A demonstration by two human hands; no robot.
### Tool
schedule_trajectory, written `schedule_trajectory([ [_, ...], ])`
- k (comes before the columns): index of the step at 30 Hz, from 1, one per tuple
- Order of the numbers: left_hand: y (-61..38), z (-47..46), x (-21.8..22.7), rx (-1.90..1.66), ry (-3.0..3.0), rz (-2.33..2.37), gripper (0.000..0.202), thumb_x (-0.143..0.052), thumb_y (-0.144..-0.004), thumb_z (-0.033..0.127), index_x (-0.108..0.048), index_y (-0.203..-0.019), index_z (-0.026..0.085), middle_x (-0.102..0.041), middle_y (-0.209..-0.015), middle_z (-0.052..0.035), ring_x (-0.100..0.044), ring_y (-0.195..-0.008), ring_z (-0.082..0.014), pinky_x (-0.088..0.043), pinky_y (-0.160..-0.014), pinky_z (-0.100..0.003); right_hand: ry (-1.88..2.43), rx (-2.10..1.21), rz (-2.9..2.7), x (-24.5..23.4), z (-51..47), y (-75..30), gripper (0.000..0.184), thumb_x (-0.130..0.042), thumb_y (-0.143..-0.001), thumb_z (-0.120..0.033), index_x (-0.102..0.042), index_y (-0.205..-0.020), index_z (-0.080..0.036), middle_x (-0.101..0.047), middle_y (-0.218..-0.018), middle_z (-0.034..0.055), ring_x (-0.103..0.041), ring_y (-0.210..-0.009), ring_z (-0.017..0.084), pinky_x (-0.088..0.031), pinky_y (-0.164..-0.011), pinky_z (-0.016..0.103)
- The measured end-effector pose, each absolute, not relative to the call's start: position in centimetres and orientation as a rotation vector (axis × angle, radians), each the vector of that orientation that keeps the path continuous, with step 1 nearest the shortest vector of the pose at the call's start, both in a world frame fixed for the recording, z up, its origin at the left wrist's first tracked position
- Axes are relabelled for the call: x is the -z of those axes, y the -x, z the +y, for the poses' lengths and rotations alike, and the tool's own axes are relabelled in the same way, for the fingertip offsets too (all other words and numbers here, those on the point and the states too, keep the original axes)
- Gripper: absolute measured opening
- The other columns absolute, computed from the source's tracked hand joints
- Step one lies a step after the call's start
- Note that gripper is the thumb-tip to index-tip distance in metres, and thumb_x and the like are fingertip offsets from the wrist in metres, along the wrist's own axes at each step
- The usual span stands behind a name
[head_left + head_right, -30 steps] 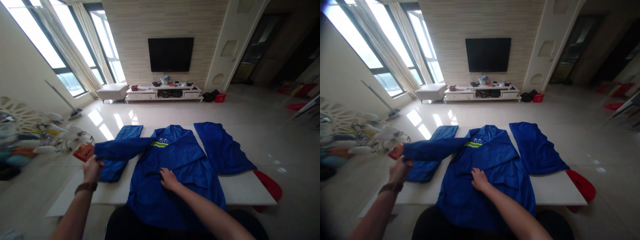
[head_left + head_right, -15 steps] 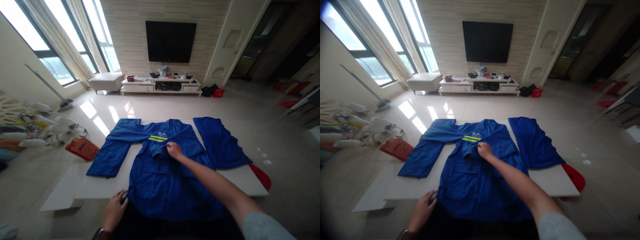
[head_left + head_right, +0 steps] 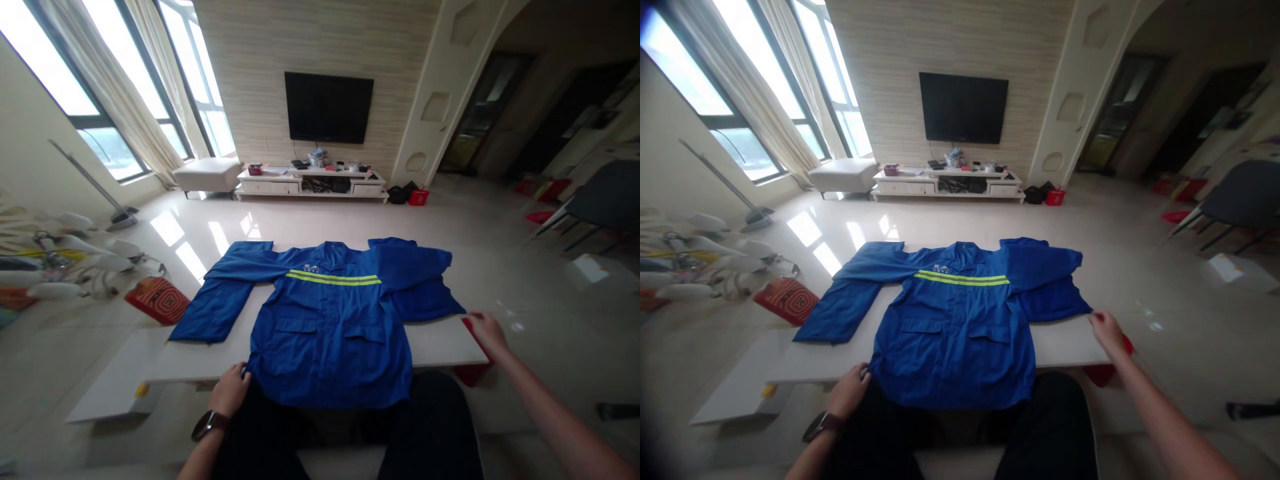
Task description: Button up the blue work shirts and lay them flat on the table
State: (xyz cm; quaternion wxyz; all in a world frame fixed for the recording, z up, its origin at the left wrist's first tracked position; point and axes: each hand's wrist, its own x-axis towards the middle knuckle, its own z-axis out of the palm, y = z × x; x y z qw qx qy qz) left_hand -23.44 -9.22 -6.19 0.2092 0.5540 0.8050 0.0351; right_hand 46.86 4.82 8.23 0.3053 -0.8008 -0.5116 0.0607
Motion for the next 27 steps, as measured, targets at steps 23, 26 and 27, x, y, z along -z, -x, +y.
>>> schedule_trajectory([
  [23, 9.6, -13.6, 4.5, -0.292, -1.895, 2.297, 0.039, -0.059, -0.087, 0.030, -0.069, -0.123, 0.018, -0.053, -0.148, -0.0231, -0.038, -0.143, -0.0431, -0.010, -0.118, -0.073, 1.944, -0.286, -2.236, 3.8, -17.5, -28.2, 0.034, -0.056, -0.089, -0.028, -0.073, -0.118, -0.026, -0.047, -0.159, 0.0097, -0.020, -0.153, 0.040, -0.018, -0.115, 0.071],
  [26, 6.1, -13.5, 6.3, -0.732, -1.386, 2.011, 0.027, -0.066, -0.080, 0.025, -0.070, -0.106, 0.018, -0.063, -0.130, -0.0184, -0.048, -0.135, -0.0372, -0.029, -0.118, -0.057, 1.682, -0.567, -2.380, 4.8, -16.6, -23.8, 0.026, -0.060, -0.088, -0.027, -0.073, -0.111, -0.026, -0.049, -0.156, 0.0095, -0.027, -0.149, 0.036, -0.030, -0.112, 0.062],
  [27, 4.9, -13.5, 7.1, -0.787, -1.239, 1.937, 0.022, -0.068, -0.079, 0.026, -0.070, -0.099, 0.017, -0.066, -0.121, -0.0177, -0.053, -0.129, -0.0360, -0.037, -0.113, -0.052, 1.627, -0.630, -2.416, 5.2, -16.3, -22.4, 0.027, -0.061, -0.087, -0.026, -0.073, -0.112, -0.025, -0.046, -0.158, 0.0104, -0.026, -0.149, 0.036, -0.031, -0.110, 0.061],
])
